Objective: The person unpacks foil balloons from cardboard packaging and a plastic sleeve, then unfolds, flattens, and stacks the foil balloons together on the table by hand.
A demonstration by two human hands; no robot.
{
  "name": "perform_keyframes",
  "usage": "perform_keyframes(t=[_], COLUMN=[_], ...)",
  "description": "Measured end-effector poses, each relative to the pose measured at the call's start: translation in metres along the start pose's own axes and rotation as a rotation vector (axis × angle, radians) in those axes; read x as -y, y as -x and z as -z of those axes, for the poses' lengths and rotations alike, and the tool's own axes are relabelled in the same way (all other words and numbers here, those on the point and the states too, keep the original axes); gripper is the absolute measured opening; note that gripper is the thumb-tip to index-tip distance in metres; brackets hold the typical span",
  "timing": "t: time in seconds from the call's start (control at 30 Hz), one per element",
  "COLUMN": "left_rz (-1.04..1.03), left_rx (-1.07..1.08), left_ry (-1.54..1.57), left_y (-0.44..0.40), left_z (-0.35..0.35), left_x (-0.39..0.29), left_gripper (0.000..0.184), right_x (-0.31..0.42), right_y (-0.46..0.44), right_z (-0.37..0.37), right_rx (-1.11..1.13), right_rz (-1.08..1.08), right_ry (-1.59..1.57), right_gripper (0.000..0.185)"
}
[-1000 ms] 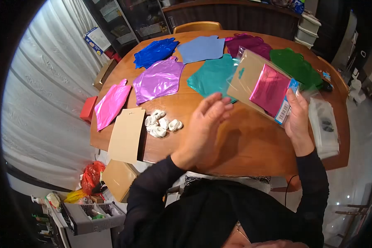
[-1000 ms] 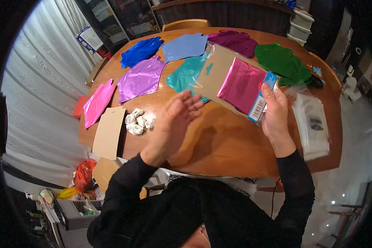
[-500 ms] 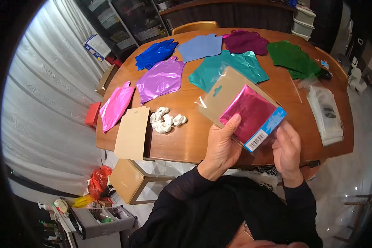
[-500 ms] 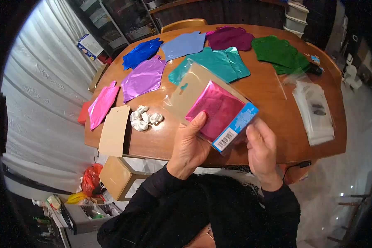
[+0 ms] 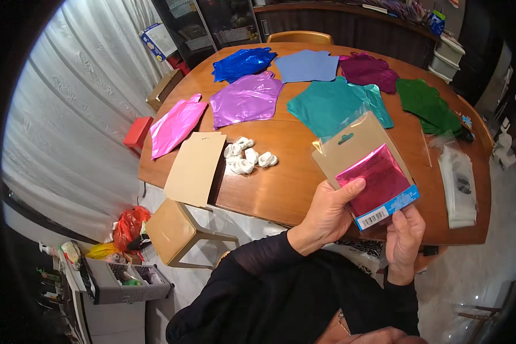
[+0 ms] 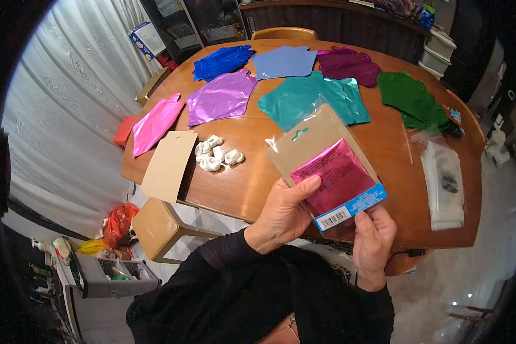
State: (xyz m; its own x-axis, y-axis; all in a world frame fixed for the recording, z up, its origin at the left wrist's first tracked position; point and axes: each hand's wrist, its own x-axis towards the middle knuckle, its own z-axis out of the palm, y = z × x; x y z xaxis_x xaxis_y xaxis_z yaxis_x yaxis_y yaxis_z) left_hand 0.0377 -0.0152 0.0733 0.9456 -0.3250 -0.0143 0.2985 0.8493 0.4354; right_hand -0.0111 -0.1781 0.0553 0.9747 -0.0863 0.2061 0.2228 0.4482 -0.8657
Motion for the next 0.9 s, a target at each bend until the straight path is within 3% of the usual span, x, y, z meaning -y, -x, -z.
perform_keyframes(t=[0.9], left_rz=[-0.001], left_rx=[-0.028], left_ry=[-0.085], left_y=[0.009], left_z=[-0.002], left_x=[0.014], left_gripper=[0.021], right_x=[-0.014], right_y=[0.005], right_z=[-0.009], right_rx=[-0.264], right_rz=[0.022], right_ry=[0.102], right_gripper=[0.010])
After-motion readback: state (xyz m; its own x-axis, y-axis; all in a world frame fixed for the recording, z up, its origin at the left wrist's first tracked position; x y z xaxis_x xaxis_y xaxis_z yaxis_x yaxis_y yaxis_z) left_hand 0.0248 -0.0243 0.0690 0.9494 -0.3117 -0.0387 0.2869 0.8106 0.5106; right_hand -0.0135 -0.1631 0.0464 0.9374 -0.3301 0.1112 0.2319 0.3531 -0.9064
